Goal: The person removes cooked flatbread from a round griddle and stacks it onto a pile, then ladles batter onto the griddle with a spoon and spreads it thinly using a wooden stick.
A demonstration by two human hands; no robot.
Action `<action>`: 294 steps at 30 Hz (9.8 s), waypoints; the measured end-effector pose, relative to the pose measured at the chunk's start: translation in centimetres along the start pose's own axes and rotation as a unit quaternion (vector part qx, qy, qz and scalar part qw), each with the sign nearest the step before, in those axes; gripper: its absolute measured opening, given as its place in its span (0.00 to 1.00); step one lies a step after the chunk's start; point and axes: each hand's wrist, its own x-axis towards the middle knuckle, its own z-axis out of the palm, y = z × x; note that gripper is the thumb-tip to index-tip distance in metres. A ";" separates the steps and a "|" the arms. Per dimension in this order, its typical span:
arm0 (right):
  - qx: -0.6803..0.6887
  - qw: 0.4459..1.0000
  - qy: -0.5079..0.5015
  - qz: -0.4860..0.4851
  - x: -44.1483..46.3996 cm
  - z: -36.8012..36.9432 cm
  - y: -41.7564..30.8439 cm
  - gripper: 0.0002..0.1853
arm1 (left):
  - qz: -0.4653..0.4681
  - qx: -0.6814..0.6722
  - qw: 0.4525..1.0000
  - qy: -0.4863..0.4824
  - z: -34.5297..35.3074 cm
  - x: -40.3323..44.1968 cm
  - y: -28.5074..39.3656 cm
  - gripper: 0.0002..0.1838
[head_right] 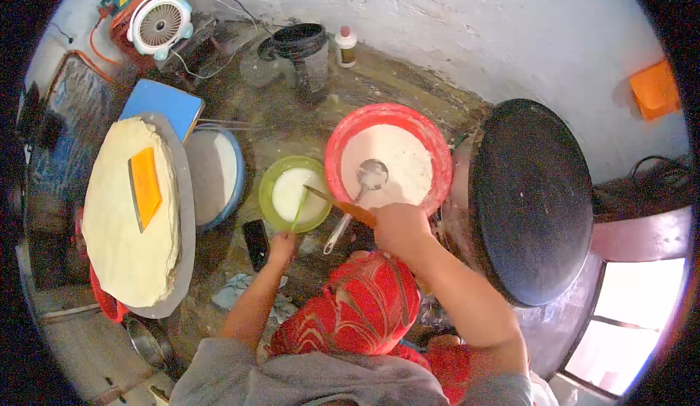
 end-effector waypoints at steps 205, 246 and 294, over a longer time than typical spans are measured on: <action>0.033 0.844 0.402 0.354 -14.5 6.3 26.6 0.21 | -0.177 -0.649 0.487 -0.558 0.7 -11.5 34.3 0.20; 0.123 0.779 0.363 0.497 -15.0 5.8 31.8 0.23 | -0.336 -0.722 0.430 -0.425 0.1 -6.8 21.1 0.18; 0.137 0.781 0.341 0.505 -13.6 4.1 30.4 0.26 | -0.342 -0.712 0.430 -0.437 0.5 -4.3 19.8 0.12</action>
